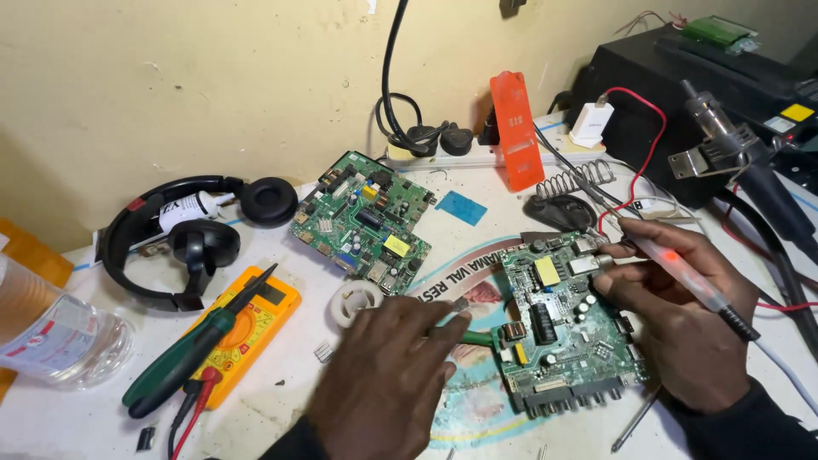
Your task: Soldering electronic components onto a circuit board using a soldering iron and solder wire at a repair workbench.
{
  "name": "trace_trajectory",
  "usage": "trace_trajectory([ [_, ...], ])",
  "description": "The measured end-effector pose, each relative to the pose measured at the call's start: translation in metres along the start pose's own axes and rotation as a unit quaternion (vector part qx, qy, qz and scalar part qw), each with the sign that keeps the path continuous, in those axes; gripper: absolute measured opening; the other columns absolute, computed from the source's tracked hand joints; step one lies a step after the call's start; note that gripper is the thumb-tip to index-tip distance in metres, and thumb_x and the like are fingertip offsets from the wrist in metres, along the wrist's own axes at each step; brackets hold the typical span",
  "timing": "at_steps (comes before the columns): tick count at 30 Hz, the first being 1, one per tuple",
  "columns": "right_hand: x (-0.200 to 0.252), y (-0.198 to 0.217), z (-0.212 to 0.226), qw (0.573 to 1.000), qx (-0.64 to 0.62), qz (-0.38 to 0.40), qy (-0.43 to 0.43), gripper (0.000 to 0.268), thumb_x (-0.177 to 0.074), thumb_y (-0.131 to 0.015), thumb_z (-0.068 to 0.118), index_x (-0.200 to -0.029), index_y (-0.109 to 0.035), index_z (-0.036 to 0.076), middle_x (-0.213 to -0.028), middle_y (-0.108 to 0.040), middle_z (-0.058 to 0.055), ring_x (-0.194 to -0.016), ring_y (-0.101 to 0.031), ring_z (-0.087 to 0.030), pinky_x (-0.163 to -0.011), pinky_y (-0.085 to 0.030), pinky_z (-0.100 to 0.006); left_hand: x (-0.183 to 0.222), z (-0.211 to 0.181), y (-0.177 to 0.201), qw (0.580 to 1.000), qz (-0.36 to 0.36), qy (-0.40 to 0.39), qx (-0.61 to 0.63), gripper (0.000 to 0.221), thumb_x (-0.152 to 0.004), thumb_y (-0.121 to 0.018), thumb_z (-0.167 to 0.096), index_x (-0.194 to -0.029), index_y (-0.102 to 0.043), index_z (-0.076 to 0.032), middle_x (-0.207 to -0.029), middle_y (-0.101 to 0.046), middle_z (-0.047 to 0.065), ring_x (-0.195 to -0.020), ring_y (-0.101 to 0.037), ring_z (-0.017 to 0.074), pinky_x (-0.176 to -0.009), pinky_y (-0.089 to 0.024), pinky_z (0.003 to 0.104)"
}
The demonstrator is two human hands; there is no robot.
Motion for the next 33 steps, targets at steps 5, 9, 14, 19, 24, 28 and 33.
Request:
trace_trajectory([
  [5,0.017,-0.005,0.012,0.983,0.141,-0.016,0.119,0.055,-0.077,-0.08,-0.008,-0.129,-0.065,-0.005,-0.107,-0.07,-0.017,-0.082,-0.069,-0.02,-0.076,-0.057,-0.027,0.017,0.007,-0.027,0.992,0.103,-0.018,-0.077,0.033,-0.091,-0.059,-0.004,-0.123,-0.065,-0.008,-0.101,-0.061,0.015,-0.085,-0.053,0.0382,-0.069,-0.04,0.053],
  [9,0.026,-0.012,0.014,0.92,0.213,0.062,0.322,0.04,-0.082,-0.079,0.001,-0.121,-0.067,-0.002,-0.102,-0.073,-0.017,-0.086,-0.069,-0.022,-0.083,-0.055,-0.032,0.023,0.001,-0.003,0.986,0.13,0.013,-0.099,0.031,-0.071,-0.068,-0.014,-0.101,-0.066,-0.008,-0.092,-0.06,0.015,-0.083,-0.055,0.0362,-0.069,-0.041,0.051],
  [14,0.032,-0.024,0.021,0.907,0.281,0.106,0.296,0.031,-0.087,-0.069,0.002,-0.116,-0.072,0.009,-0.107,-0.076,-0.012,-0.096,-0.073,-0.023,-0.088,-0.055,-0.032,0.047,0.012,0.023,0.975,0.06,0.052,-0.208,0.025,-0.048,-0.062,-0.019,-0.072,-0.057,-0.016,-0.071,-0.058,0.008,-0.072,-0.052,0.0332,-0.059,-0.036,0.049],
  [19,0.024,-0.036,0.019,0.915,0.262,0.106,0.288,0.03,-0.086,-0.064,0.001,-0.114,-0.073,0.006,-0.111,-0.077,-0.011,-0.101,-0.074,-0.022,-0.091,-0.054,-0.032,0.036,0.023,0.046,0.962,-0.038,0.171,-0.211,0.05,-0.069,-0.067,-0.03,-0.117,-0.065,-0.019,-0.113,-0.061,0.004,-0.099,-0.056,0.0306,-0.075,-0.046,0.048],
  [24,0.021,-0.055,0.03,0.927,0.214,0.151,0.27,0.028,-0.095,-0.062,0.011,-0.12,-0.071,0.004,-0.12,-0.075,-0.013,-0.115,-0.069,-0.024,-0.099,-0.052,-0.036,0.044,0.066,0.023,0.932,0.058,0.333,-0.131,0.07,-0.08,-0.075,-0.044,-0.144,-0.051,-0.028,-0.124,-0.061,0.001,-0.121,-0.055,0.0281,-0.089,-0.052,0.051],
  [28,0.025,-0.05,0.026,0.933,0.202,0.235,0.181,0.033,-0.095,-0.062,0.025,-0.125,-0.074,0.017,-0.127,-0.079,-0.005,-0.12,-0.073,-0.019,-0.099,-0.052,-0.033,0.042,0.057,0.037,0.926,0.002,0.37,-0.076,0.044,-0.075,-0.078,-0.03,-0.117,-0.064,-0.027,-0.11,-0.07,-0.003,-0.11,-0.063,0.0227,-0.083,-0.052,0.045],
  [33,0.025,-0.034,0.016,0.96,0.176,0.197,0.089,0.036,-0.088,-0.067,0.021,-0.121,-0.078,0.012,-0.104,-0.086,-0.005,-0.079,-0.075,-0.013,-0.068,-0.059,-0.027,0.028,0.034,0.063,0.897,-0.09,0.432,0.013,0.049,-0.065,-0.079,-0.02,-0.112,-0.066,-0.026,-0.112,-0.077,-0.005,-0.095,-0.073,0.0227,-0.077,-0.055,0.042],
])
Point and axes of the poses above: each hand's wrist, its own x-axis away from the middle knuckle, its own y-axis out of the back of the hand, z = x × y, the point moved 4 cm from there along -x, towards the middle knuckle
